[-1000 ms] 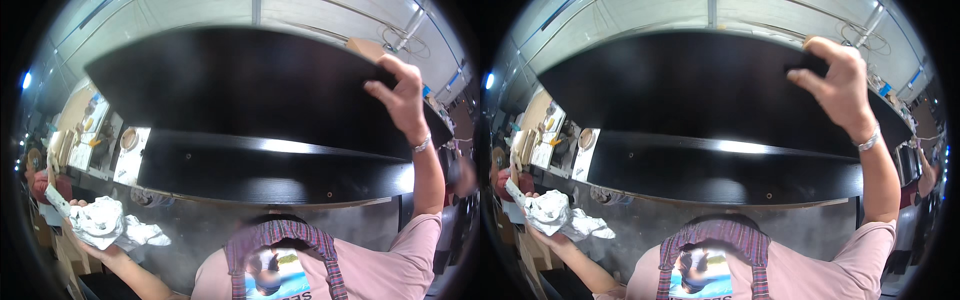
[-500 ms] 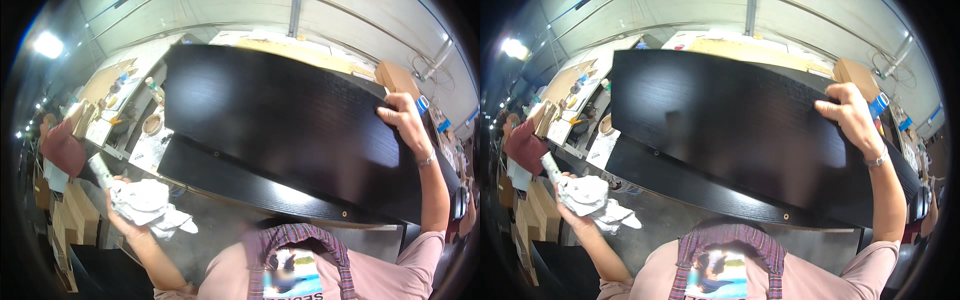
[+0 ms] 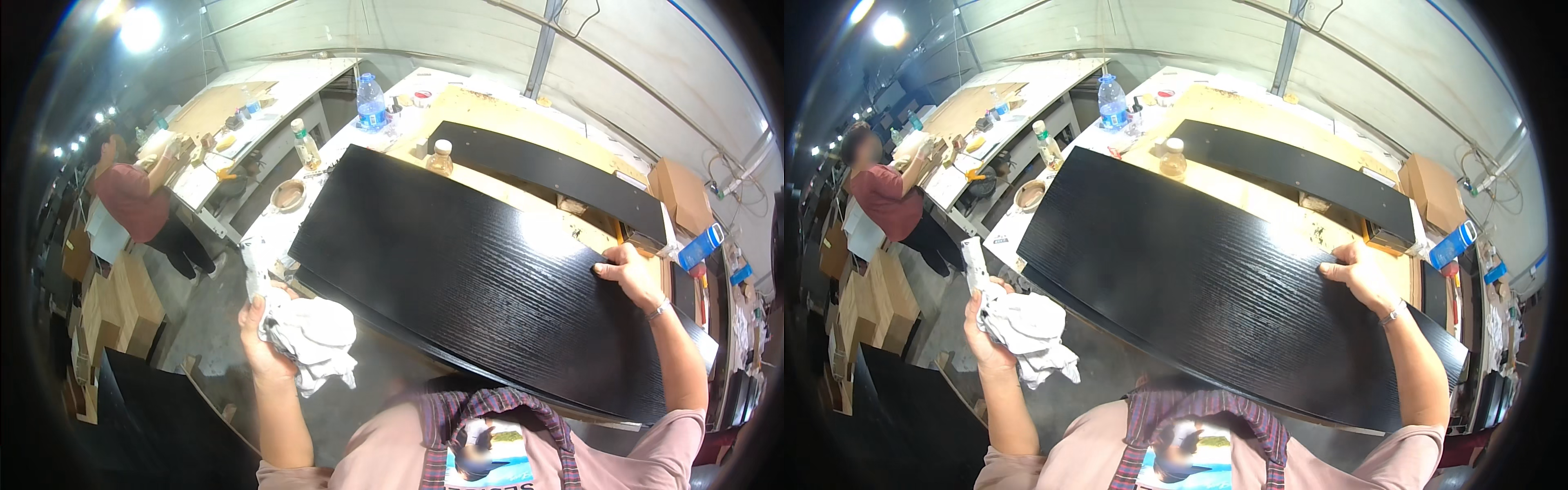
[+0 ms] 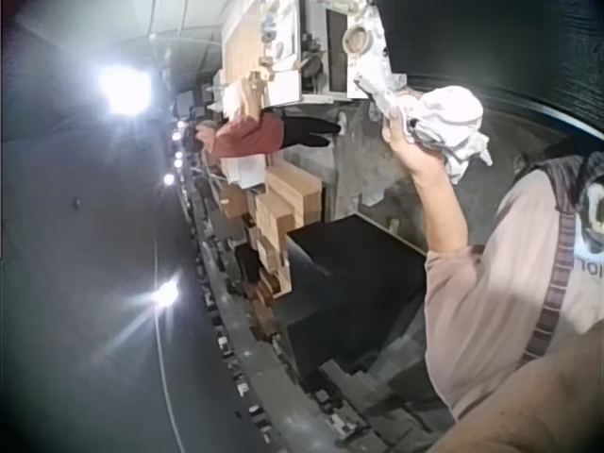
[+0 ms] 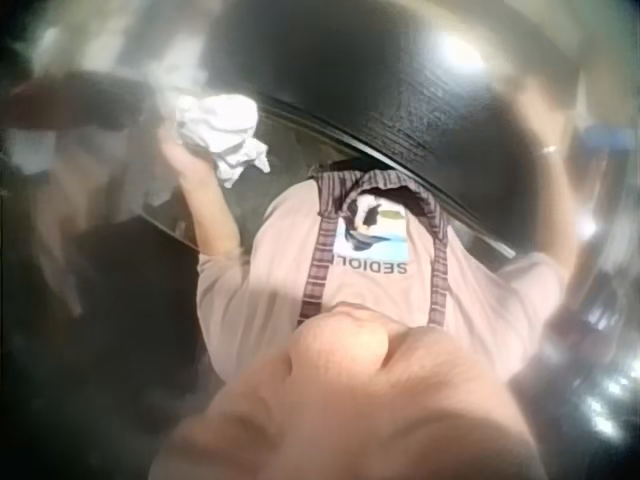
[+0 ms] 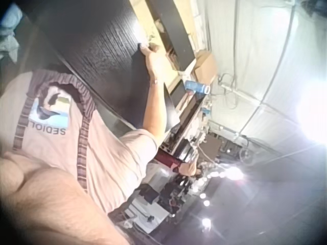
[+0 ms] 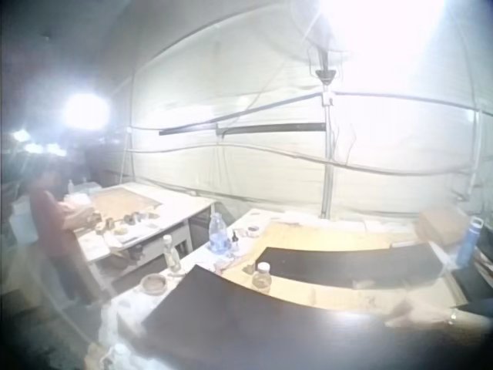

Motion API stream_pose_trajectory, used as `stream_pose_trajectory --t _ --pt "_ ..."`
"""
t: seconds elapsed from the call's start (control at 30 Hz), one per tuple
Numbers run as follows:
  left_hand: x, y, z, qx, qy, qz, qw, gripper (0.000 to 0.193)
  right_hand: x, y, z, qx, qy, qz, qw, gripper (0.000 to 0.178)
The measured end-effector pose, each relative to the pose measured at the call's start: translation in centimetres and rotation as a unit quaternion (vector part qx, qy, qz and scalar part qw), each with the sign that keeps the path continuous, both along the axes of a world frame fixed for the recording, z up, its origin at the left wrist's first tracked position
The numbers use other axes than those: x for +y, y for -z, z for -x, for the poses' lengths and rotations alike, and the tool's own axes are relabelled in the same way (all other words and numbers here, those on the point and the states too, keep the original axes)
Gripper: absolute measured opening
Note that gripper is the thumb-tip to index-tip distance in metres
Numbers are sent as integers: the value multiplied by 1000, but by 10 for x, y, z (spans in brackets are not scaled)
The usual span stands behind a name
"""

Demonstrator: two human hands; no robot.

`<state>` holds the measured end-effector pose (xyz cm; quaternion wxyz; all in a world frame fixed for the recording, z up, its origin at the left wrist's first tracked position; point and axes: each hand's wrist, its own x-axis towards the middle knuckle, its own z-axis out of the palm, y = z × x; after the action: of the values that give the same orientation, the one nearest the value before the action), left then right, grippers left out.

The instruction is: The person wipes a black wooden plank with a white cloth, repeatedly applying liquid from a bottle and rubbing the surface. The person also uses a small sanding block to smooth the plank while continuing to wipe it clean.

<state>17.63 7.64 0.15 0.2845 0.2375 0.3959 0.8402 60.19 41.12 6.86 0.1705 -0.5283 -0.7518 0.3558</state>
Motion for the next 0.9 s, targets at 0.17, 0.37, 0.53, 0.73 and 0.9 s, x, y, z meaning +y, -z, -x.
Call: stream_pose_trajectory --t 0.17,0.37,0.53,0.73,0.9 --pt "12 -5 -23 21 1 36 999 40 6 -1 13 -164 -131 -93 973 42" --pt "32 -12 -50 32 79 73 994 36 -1 21 12 -184 -188 -254 931 41" --pt "47 -14 -73 32 177 116 977 25 -23 0 38 -78 -181 -267 944 25" --pt "84 -23 -112 152 250 132 947 28 -80 0 92 195 -305 72 929 31" --pt "88 -30 -120 227 216 151 938 27 -99 1 113 302 -301 192 884 40"
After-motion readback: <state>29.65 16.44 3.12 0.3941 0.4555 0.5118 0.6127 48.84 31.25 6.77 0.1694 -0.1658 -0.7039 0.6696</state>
